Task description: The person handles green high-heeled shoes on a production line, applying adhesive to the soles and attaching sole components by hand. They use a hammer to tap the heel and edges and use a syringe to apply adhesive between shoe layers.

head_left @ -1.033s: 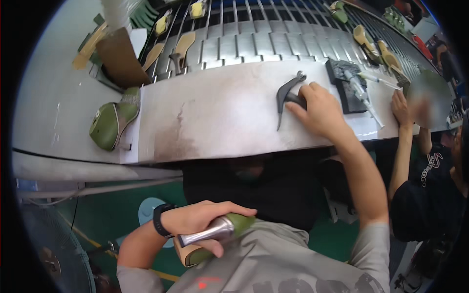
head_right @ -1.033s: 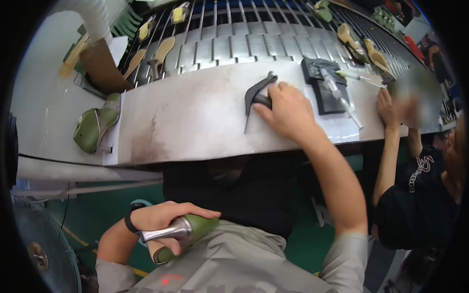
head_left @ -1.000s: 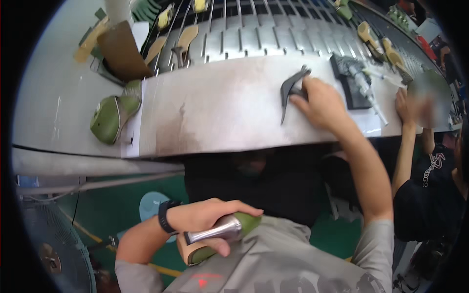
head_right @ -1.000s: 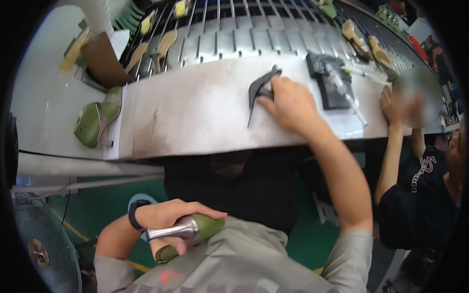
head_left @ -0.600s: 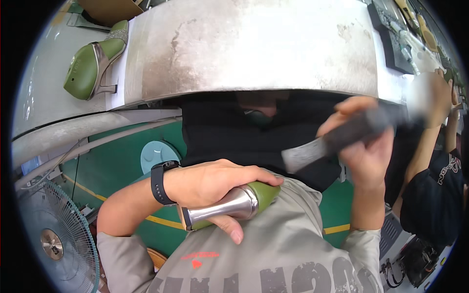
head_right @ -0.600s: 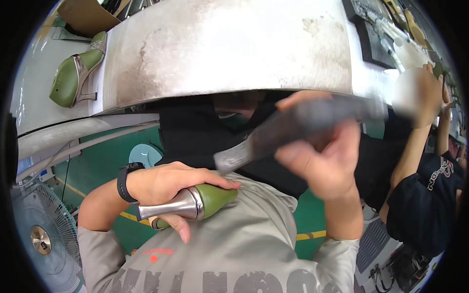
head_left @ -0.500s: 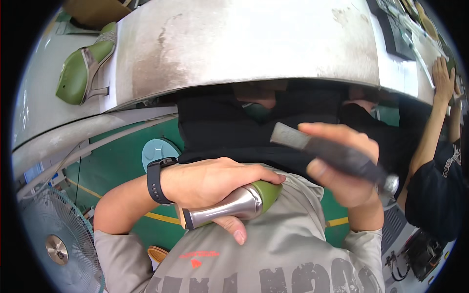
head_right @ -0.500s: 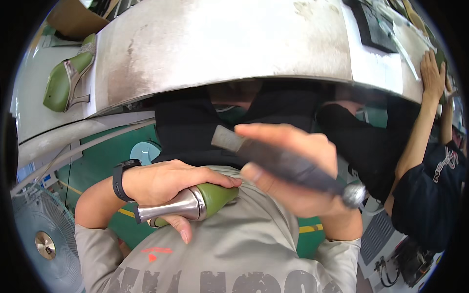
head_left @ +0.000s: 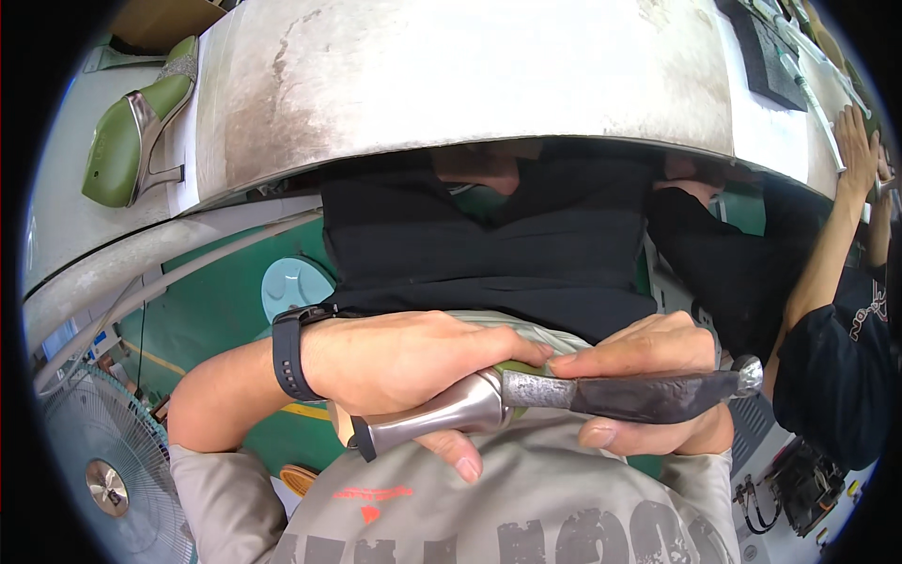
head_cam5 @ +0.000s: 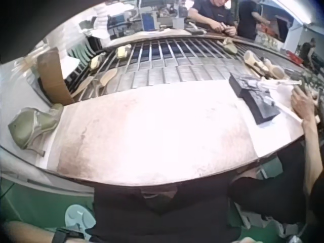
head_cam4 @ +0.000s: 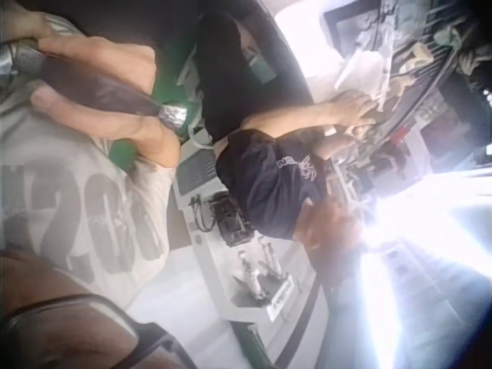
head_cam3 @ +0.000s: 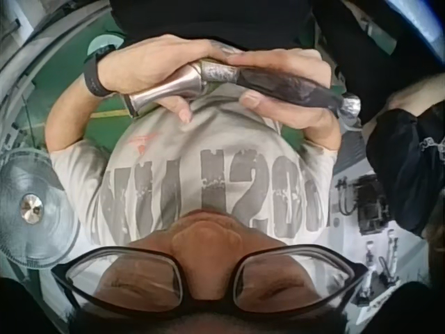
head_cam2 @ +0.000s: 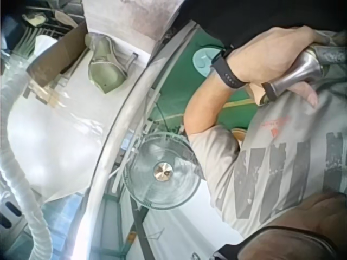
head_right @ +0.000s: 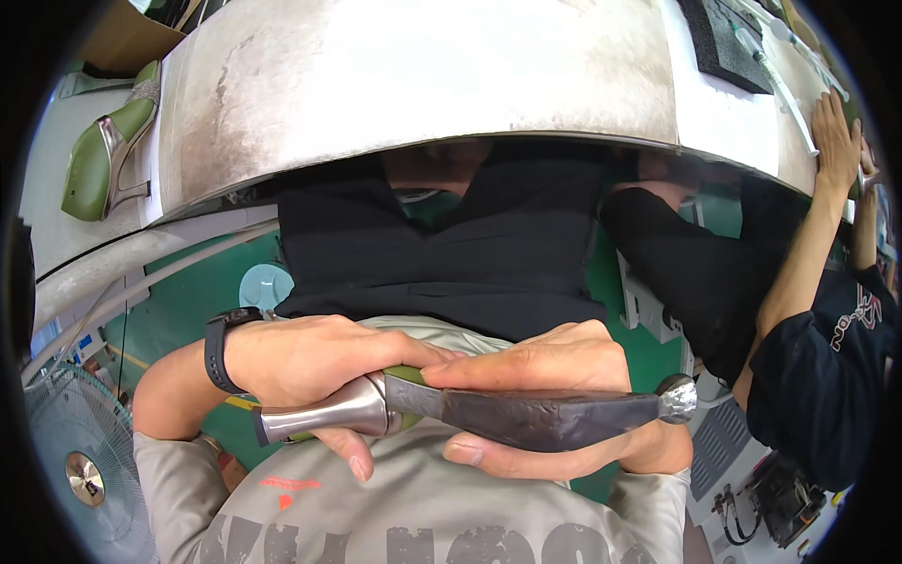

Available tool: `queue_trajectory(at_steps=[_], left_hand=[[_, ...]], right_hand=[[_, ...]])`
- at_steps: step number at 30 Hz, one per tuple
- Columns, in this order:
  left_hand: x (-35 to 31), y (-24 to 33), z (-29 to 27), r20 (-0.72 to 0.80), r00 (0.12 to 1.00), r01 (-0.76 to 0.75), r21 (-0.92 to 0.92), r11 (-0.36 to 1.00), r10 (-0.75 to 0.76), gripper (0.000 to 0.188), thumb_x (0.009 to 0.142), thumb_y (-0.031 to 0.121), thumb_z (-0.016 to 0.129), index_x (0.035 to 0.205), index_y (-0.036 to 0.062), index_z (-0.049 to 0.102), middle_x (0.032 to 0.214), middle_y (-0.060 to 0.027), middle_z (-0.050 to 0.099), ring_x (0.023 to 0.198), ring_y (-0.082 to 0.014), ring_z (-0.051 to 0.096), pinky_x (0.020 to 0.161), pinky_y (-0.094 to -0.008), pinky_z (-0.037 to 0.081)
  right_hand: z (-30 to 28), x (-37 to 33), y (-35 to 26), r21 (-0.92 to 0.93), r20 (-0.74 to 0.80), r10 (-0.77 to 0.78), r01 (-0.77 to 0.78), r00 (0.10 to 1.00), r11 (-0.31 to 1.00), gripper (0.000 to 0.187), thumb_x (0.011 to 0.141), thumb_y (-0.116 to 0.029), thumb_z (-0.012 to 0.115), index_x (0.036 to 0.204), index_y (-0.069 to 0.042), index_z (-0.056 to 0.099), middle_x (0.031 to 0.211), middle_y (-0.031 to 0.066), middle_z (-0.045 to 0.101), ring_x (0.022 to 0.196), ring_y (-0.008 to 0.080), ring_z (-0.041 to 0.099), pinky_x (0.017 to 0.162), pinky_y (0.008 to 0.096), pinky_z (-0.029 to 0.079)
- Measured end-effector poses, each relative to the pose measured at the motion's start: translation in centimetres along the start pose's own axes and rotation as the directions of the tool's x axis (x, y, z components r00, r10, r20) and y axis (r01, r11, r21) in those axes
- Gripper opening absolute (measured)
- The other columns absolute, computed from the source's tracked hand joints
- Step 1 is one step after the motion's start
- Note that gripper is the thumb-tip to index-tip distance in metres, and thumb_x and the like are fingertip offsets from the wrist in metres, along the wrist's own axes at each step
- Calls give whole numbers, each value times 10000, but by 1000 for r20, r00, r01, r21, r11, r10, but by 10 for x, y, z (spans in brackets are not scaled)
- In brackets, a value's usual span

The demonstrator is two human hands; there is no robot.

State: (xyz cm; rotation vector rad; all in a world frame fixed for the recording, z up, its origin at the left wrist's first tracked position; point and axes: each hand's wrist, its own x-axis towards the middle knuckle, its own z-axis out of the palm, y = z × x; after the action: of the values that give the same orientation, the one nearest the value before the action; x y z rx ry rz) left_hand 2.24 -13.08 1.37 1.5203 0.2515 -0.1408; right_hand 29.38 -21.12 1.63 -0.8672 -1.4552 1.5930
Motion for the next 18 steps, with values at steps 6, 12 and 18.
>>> queue_trajectory(at_steps=[6,12,18], left_hand=[[2,-1,2,79,993,87,-11,996,-86,986,743,425,949,1505,31,461,1361,-174,675,1192,-370,693,983,-423,572],[5,-3,1,139,979,148,-3,989,-146,920,759,503,919,1423,24,499,1248,-181,699,1118,-405,695,926,-454,573],[3,-18,12,61,998,4,18,1000,-5,862,764,553,903,1333,25,528,1130,-173,706,1030,-417,696,836,-455,579]], right_hand=[[0,2,-3,-30,48,8,-7,999,1000,421,784,-74,902,1162,54,767,822,173,785,702,268,793,653,327,648],[-2,9,-11,-145,90,47,-34,995,989,386,806,-112,887,1142,39,770,794,145,780,660,261,781,608,306,634],[-4,18,-14,-162,161,86,-59,983,985,346,811,-120,880,1109,22,774,799,147,778,657,266,777,602,299,618]])
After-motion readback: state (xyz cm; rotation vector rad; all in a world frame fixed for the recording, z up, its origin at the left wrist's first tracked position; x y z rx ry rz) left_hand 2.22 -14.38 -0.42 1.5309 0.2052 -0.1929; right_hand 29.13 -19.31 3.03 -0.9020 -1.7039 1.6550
